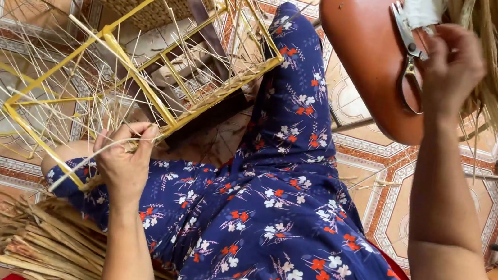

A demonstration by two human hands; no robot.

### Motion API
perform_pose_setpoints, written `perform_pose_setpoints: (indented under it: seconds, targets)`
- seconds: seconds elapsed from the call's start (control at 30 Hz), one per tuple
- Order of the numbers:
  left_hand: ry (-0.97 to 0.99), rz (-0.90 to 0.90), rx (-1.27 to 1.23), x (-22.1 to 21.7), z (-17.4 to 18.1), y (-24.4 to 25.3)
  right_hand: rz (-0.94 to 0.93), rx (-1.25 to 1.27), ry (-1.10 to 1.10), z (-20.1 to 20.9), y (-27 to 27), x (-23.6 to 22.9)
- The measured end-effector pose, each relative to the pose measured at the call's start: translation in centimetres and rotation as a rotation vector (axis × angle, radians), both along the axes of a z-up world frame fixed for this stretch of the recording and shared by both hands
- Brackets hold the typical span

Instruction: The person weaves dried plant stalks into a rectangular frame by hand, threading and wrapping them around the structure. They pick up stalks from a pile, trim them with shears, and continue weaving to build the sides of a basket.

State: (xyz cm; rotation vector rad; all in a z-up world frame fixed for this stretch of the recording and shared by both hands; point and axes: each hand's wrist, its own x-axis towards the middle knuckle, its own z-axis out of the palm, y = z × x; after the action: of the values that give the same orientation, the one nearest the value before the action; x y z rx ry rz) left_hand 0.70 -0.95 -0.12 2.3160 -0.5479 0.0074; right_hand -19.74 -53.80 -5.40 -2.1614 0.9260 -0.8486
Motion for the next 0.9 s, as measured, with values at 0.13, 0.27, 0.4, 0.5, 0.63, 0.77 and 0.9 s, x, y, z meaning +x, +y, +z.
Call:
perform_pose_setpoints:
  seconds: [0.13, 0.27, 0.4, 0.5, 0.63, 0.77, 0.9]
  targets:
    - [-0.103, -0.037, 0.019, 0.1, -0.1, 0.1, -0.065, -0.425, 0.151, -3.2, -6.3, -2.5]
    - [-0.162, 0.010, 0.104, -0.5, 0.1, 0.4, -0.158, -0.372, 0.244, -3.6, -7.9, -2.2]
    - [-0.301, -0.007, 0.197, -1.6, 3.0, 0.1, -0.165, -0.261, 0.253, -4.9, -11.8, -2.8]
    - [-0.404, -0.017, 0.100, -2.7, 7.7, -0.8, 0.032, 0.078, -0.063, -1.3, -10.3, -3.6]
    - [-0.513, 0.159, -0.069, -5.0, 6.0, 1.9, 0.200, 0.496, -0.370, 9.3, -1.5, -2.0]
    - [-0.387, 0.087, -0.284, -7.9, 6.9, -1.1, 0.410, 0.941, -0.644, 8.3, 1.0, -0.8]
    - [-0.055, -0.289, -0.298, -10.5, 8.1, -6.8, 0.419, 1.071, -0.670, 9.0, 9.2, 2.4]
